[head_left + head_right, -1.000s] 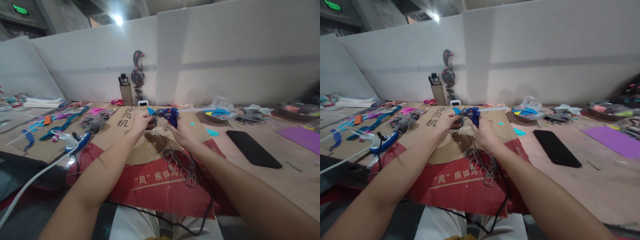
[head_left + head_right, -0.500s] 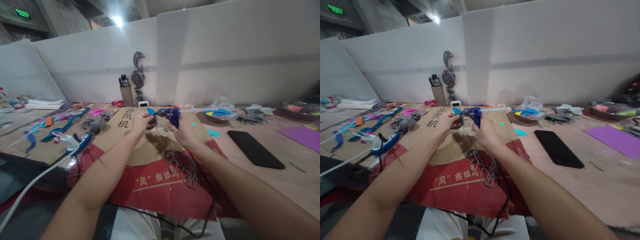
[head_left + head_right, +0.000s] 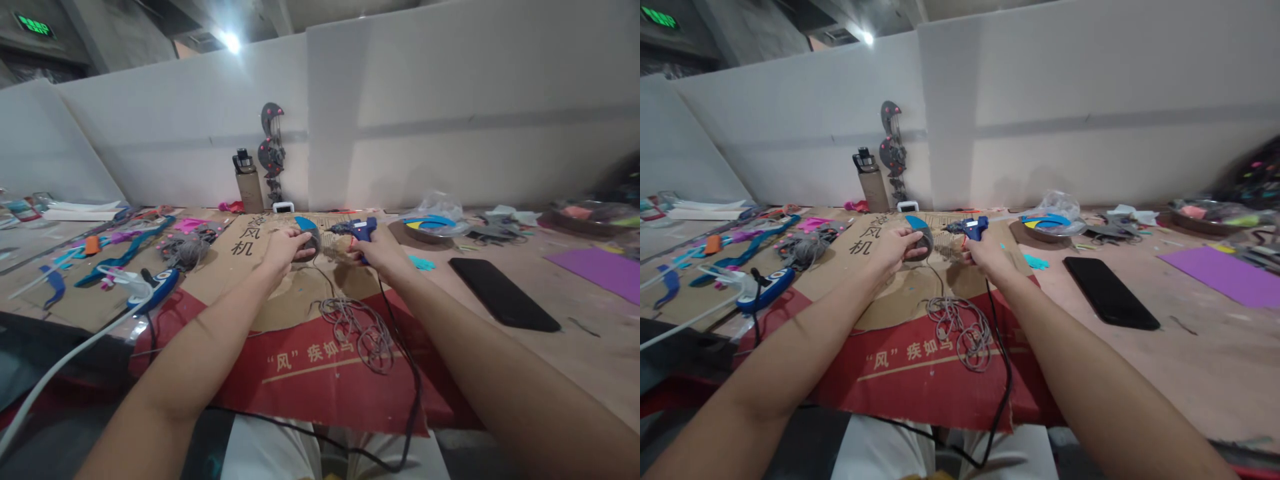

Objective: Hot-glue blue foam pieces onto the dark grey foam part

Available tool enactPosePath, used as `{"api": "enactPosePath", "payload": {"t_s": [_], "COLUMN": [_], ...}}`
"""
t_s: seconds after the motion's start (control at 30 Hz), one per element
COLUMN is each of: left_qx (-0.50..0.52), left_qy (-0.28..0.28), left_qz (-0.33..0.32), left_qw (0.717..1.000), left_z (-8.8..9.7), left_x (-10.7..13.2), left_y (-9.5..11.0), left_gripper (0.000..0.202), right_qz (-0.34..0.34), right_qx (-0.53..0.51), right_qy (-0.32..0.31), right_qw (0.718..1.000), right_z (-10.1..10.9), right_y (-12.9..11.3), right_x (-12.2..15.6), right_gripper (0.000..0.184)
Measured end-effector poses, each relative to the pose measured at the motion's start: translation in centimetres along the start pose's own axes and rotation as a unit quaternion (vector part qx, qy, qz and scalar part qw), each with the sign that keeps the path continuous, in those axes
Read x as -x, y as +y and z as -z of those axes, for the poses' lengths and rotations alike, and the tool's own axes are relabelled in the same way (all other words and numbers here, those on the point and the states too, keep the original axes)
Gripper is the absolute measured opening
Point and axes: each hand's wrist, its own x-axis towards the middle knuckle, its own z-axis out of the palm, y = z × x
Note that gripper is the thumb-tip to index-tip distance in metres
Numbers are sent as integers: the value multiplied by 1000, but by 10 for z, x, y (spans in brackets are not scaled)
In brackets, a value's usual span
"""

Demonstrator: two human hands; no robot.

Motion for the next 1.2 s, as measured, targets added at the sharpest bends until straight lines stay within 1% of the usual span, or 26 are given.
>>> {"api": "enactPosePath", "payload": {"t_s": [0.07, 0.1, 0.17, 0.2, 0.23, 0.27, 0.3, 0.33, 0.37, 0.4, 0.43, 0.5, 0.6, 0.7, 0.83, 0.97, 1.1, 1.2], "left_qx": [-10, -13, -26, -37, -51, -66, -81, -95, -104, -109, -111, -109, -97, -81, -62, -66, -87, -83], "left_qy": [-7, -6, 4, 9, 11, 9, 4, -1, -5, -6, -6, -9, -30, -46, -49, -70, -66, -63], "left_qz": [6, 4, -14, -29, -49, -72, -94, -113, -126, -132, -130, -110, -71, -38, 1, 1, -25, -32], "left_qw": [1000, 1000, 1000, 999, 997, 995, 992, 989, 987, 985, 985, 988, 992, 995, 997, 995, 994, 994], "left_z": [-3, -4, -6, -6, -7, -7, -7, -8, -8, -9, -10, -14, -18, -18, -15, -14, -15, -16], "left_x": [2, 2, 3, 4, 5, 6, 8, 10, 12, 14, 15, 18, 18, 14, 13, 14, 15, 16], "left_y": [-1, -1, -2, -2, -2, -2, -1, -1, -1, 0, 0, -1, -3, -6, -7, -7, -8, -6], "left_gripper": [12, 12, 10, 9, 8, 6, 5, 3, 2, 3, 4, 5, 4, 6, 12, 15, 5, 3], "right_qz": [-36, -35, 3, 27, 49, 66, 80, 79, 68, 63, 66, 80, 119, 137, 121, 109, 92, 57], "right_qx": [77, 132, 221, 243, 244, 228, 198, 162, 120, 81, 58, 65, 115, 127, 112, 113, 123, 84], "right_qy": [1, 17, 83, 117, 146, 150, 134, 101, 70, 43, 32, 35, 35, 27, 20, 30, 33, 30], "right_qw": [996, 991, 972, 963, 957, 960, 968, 978, 988, 994, 996, 994, 986, 982, 986, 987, 988, 994], "right_z": [7, 10, 14, 14, 13, 10, 6, 0, -6, -12, -18, -26, -27, -24, -20, -16, -12, -12], "right_y": [5, 5, 0, -6, -13, -22, -31, -40, -48, -54, -58, -61, -58, -54, -52, -51, -58, -64], "right_x": [-1, 0, 4, 7, 11, 14, 17, 20, 22, 24, 25, 26, 26, 26, 26, 26, 29, 31], "right_gripper": [12, 16, 24, 26, 26, 24, 22, 19, 19, 24, 28, 23, 9, 8, 9, 11, 12, 12]}}
